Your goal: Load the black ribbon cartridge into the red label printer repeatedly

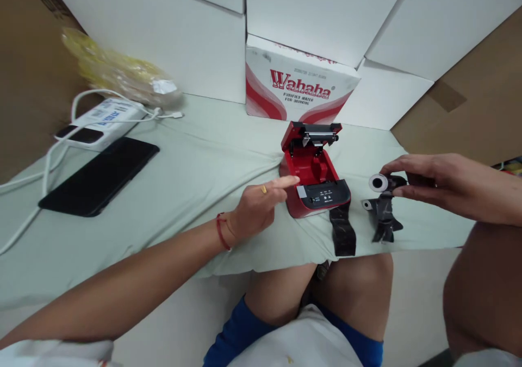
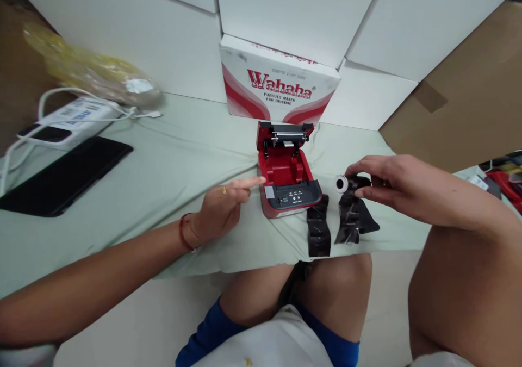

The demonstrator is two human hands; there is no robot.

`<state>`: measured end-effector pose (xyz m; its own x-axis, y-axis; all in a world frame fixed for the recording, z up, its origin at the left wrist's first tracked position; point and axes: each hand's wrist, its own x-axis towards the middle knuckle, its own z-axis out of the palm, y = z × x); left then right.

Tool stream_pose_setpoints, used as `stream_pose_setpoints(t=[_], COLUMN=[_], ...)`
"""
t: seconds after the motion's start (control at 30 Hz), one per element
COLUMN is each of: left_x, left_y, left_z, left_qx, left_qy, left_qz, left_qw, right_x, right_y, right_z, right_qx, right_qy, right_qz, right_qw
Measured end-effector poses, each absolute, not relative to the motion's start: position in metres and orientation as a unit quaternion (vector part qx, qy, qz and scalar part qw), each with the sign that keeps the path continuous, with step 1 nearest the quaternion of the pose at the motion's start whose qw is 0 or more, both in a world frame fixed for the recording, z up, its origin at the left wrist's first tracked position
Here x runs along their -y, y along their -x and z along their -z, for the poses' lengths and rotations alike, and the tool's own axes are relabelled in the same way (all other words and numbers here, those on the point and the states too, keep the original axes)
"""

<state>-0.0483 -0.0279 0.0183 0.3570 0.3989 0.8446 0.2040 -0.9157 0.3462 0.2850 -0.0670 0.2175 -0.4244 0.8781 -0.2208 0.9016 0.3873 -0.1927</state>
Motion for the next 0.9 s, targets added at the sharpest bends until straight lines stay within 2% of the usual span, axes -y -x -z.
stream_pose_setpoints(t=[0.13, 0.3, 0.53, 0.73, 0.9], left_x=[0.035, 0.033, 0.031, 0.031, 0.032], left_y=[0.046, 0.045, 0.045, 0.046, 0.047], left_z=[-0.023, -0.022, -0.018, -0.014, -0.014], left_qx=[-0.125, -0.122, -0.119, -0.120, -0.124], left_qy=[-0.858, -0.859, -0.858, -0.864, -0.866], left_qz=[-0.496, -0.496, -0.500, -0.489, -0.483], left_qw=[0.050, 0.039, 0.028, 0.031, 0.031], right_x=[0.058, 0.030, 0.008, -0.013, 0.012], right_y=[-0.229, -0.169, -0.141, -0.144, -0.161], right_z=[-0.208, -0.155, -0.129, -0.115, -0.115], right_qx=[-0.861, -0.804, -0.784, -0.784, -0.823], right_qy=[-0.497, -0.591, -0.613, -0.616, -0.566], right_qz=[0.098, -0.006, -0.005, 0.027, 0.057], right_qw=[0.038, 0.068, 0.103, 0.076, 0.001])
